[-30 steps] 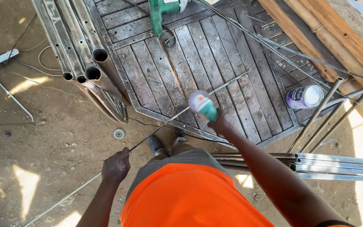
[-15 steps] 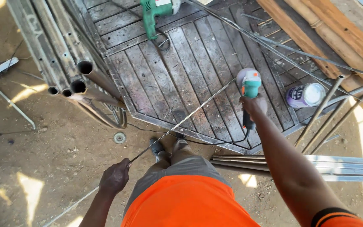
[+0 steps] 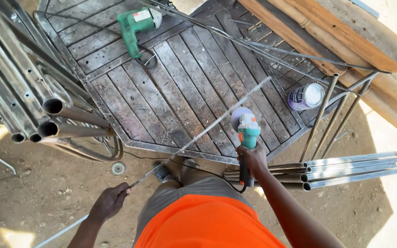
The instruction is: Grinding the ends of thin metal rods using a handheld angle grinder on a fabrication floor.
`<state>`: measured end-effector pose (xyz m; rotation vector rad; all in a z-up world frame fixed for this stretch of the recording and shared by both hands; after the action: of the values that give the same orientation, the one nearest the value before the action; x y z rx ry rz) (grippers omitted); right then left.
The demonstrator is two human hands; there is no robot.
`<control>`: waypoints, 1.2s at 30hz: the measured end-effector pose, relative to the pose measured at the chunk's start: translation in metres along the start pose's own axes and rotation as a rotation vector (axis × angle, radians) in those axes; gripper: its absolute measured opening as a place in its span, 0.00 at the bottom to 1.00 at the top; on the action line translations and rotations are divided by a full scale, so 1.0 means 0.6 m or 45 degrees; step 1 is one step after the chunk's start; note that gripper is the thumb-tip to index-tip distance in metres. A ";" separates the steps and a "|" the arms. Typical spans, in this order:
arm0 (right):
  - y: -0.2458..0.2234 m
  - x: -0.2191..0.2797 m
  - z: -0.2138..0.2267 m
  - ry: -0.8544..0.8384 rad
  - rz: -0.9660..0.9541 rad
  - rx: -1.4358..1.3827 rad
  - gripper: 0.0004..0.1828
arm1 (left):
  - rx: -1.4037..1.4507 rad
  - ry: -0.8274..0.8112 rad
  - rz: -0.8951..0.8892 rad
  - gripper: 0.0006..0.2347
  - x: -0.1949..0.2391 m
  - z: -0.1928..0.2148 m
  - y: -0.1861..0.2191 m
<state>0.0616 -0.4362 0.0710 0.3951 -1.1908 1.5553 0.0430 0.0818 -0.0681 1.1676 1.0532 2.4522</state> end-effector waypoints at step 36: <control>0.069 -0.014 0.118 0.107 0.013 -0.308 0.21 | -0.023 -0.071 -0.048 0.20 -0.310 -0.013 0.324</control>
<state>0.0056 -0.4962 0.0766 0.1630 -1.2982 1.4019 0.1779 -0.1499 -0.0454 1.1928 1.0262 2.3810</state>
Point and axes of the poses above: each hand's wrist, its own x-axis away from the middle knuckle, its own z-axis out of the back of the hand, y = z × x, the point moved 7 cm from there along -x, towards the middle knuckle, and after that the axes turned 8 degrees about -z, right-handed, at the moved point
